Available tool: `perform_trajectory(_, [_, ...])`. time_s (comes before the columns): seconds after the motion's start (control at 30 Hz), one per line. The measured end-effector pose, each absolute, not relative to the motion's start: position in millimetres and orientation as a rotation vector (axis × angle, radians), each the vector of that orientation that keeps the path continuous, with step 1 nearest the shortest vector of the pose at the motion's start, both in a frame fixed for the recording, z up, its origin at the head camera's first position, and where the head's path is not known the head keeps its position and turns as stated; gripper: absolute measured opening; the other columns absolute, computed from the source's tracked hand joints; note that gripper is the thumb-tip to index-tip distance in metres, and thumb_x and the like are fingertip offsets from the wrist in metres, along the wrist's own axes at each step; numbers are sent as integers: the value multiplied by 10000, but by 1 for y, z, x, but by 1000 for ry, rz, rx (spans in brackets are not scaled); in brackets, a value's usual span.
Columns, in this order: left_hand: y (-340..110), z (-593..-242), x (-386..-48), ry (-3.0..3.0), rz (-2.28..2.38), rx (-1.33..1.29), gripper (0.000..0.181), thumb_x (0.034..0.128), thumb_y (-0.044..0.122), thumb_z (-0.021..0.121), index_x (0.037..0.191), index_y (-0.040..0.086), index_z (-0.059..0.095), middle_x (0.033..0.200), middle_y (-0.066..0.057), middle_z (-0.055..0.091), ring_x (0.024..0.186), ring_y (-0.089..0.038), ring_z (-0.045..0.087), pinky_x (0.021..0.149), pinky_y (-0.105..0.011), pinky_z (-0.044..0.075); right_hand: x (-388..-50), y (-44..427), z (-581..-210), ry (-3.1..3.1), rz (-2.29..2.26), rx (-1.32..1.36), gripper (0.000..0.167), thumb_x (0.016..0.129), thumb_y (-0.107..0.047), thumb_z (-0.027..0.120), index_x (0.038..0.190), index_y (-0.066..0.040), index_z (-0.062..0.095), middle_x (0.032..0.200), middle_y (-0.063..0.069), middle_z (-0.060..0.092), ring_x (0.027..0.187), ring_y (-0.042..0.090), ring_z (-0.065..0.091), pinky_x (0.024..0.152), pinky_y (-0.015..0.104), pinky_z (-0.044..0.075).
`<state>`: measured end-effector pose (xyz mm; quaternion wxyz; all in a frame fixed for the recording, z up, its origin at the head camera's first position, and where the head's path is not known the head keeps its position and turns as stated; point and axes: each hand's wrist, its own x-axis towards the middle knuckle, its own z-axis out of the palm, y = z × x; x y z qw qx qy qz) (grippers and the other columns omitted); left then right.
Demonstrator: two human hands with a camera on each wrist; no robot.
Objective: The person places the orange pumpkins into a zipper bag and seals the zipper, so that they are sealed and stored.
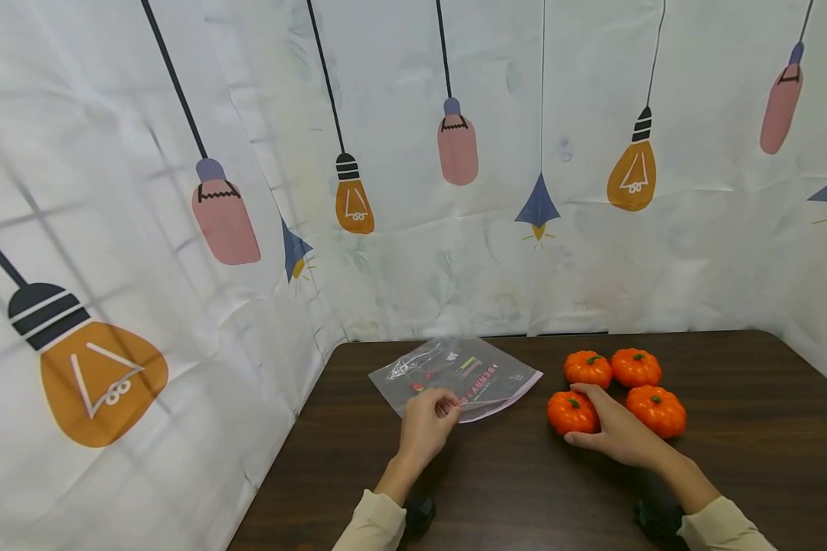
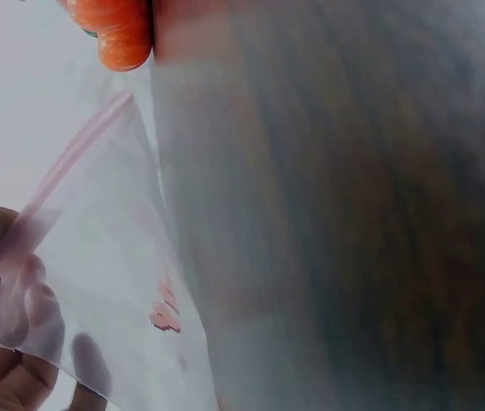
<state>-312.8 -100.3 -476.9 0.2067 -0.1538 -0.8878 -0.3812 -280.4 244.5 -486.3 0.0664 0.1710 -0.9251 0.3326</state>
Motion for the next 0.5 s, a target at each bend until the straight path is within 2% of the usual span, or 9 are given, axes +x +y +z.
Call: perform_trajectory(0.5, [-98,-475,-311,-2457,-976,-465,43,830,163,773,804,183,745,656,87,591,531,39,405,517,-174,353,-280,240,-487,-2759,1075,524,869,866,-522,769,1473,-24,399,1461,231,519,1282,400,557,1032,653,443])
